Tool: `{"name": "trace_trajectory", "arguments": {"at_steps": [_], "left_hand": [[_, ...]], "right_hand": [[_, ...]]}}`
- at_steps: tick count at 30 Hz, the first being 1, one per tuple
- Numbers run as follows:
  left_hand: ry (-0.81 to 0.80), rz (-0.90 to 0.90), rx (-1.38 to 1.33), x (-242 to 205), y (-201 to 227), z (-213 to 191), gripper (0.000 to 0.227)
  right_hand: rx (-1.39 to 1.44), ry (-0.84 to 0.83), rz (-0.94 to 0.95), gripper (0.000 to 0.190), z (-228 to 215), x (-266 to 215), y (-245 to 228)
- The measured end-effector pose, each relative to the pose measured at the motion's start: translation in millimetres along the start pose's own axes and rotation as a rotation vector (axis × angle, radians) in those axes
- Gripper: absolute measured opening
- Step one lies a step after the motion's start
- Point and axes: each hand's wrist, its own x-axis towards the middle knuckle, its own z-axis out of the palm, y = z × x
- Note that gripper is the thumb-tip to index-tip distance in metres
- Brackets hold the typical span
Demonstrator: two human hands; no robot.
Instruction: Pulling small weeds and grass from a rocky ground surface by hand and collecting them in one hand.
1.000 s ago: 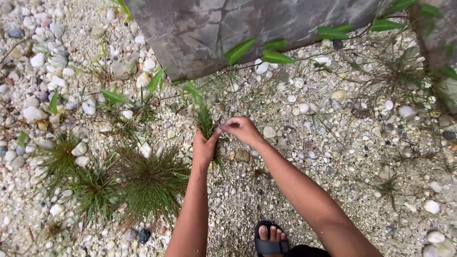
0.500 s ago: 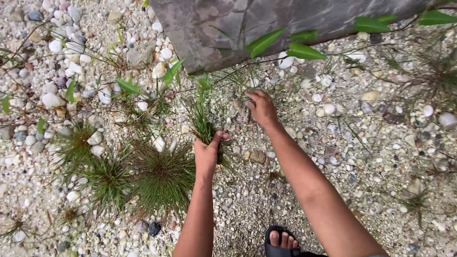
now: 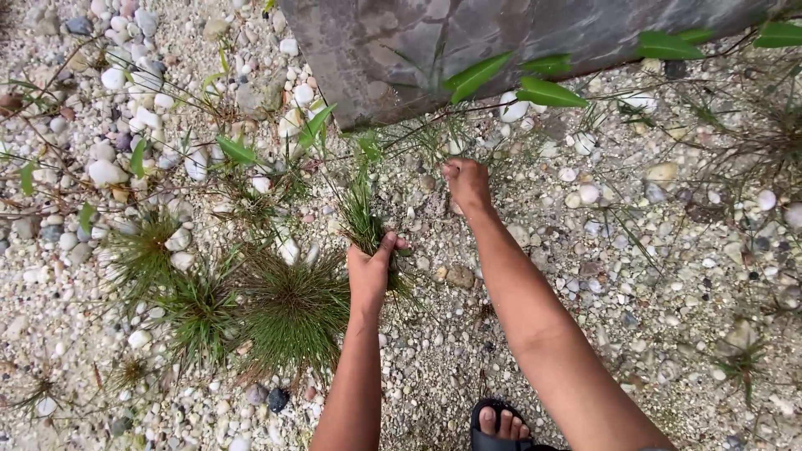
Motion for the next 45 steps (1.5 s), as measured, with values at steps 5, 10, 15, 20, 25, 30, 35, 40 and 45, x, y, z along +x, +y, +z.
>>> {"name": "trace_trajectory", "arguments": {"at_steps": [5,10,15,20,25,30,35,40,45], "left_hand": [[-0.012,0.033,0.07,2,-7,0,0.019],[-0.036,0.046,0.086,11,-20,7,0.021],[-0.032,0.008,0.16,22,-27,19,0.023],[-0.021,0.003,0.197,17,-33,23,0.026],[0.017,-0.159,0.365,3,3,20,0.087],[0.012,-0.112,0.258,7,3,14,0.08],[0.026,-0.101,0.276,11,-18,12,0.05],[-0.049,-0.099,0.202,11,-13,12,0.038],[-0.027,-0.068,0.252,7,-3,17,0.035]], "right_hand": [[-0.011,-0.031,0.085,0.013,-7,-16,11],[0.275,0.074,0.149,0.02,-66,-61,-27],[-0.128,-0.107,-0.061,0.019,-86,-66,-24],[0.047,-0.252,0.074,0.028,-64,-82,-22],[-0.045,-0.318,-0.179,0.022,-59,-84,-41],[-0.056,-0.43,-0.115,0.019,-47,-67,-21],[0.219,-0.387,-0.006,0.023,-56,-79,-41],[0.249,-0.448,-0.025,0.02,-51,-90,-65],[0.326,-0.659,0.068,0.039,-48,-82,-88]]}}
